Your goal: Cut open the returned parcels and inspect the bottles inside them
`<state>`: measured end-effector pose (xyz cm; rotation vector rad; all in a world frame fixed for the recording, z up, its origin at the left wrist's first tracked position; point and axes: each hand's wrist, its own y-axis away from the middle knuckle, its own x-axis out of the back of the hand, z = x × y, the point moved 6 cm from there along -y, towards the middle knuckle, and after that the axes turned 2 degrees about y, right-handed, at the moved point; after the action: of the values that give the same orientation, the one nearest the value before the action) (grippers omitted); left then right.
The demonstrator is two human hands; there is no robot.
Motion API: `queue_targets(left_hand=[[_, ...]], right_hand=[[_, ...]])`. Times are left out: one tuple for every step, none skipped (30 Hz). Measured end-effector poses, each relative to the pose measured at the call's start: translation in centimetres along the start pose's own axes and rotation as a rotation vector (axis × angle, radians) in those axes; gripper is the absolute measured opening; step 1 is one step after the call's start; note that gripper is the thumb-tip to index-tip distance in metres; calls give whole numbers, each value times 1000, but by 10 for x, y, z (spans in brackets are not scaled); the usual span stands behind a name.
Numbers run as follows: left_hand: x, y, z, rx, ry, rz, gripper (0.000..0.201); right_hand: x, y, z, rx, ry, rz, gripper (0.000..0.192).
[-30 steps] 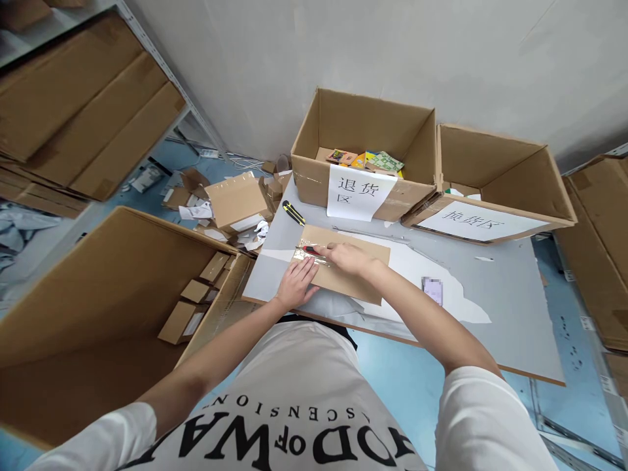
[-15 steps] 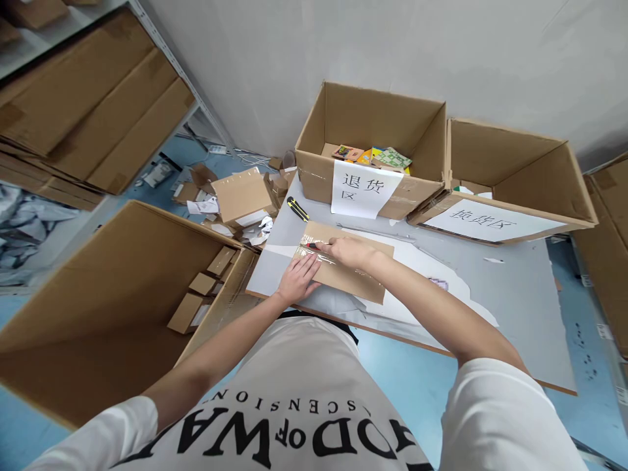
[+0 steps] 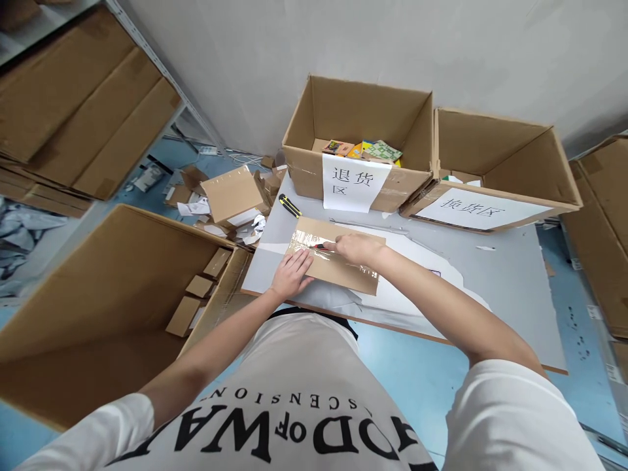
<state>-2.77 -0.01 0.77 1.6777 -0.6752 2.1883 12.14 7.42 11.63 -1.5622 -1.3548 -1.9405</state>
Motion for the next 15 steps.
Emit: queue_targets(left_hand=[[0,0,0,1,-1,-4,59],[0,0,0,2,-3,-7,59],[0,0,0,2,-4,-10,59],[0,-1,0,2,-6,-11,58],[0,-1,0,1,-8,-11,58],[-1,-1,0,-1,-9,-9,58],[-1,-1,1,-5,-9,-7,57],[-2,-1,1,-9,-10,-4,57],[-2,-1,1,-12,-9,-1,57],[-2,-1,1,-13,-9,2,57],[-2,-1,1,-13,-9,5,57],[-2,-2,1,-12,-8,7,56],[-2,-2,1,-8,-7,8,56],[-2,-2,1,-4,-5,8,56],[-2,-2,1,0,-1,8,57]], right_hand=[[-2,2,3,-8,1,-8,60],[-4,5,6,-14,3,-20,60],[-5,7,9,-22,5,-33,59],[-7,10,11,-29,7,-49,59],[-7,14,12,-33,7,-63,59],[-8,17,13,-37,7,-74,59],[-7,21,14,-45,8,-85,60],[-7,24,15,-58,9,-95,60],[-7,28,16,-69,10,-102,61],[-7,31,18,-78,10,-104,62],[-7,35,20,-86,13,-104,64],[-9,40,22,-95,20,-103,66],[-12,45,25,-101,28,-102,68],[-17,51,29,-103,34,-106,70],[-22,58,34,-103,39,-115,71]])
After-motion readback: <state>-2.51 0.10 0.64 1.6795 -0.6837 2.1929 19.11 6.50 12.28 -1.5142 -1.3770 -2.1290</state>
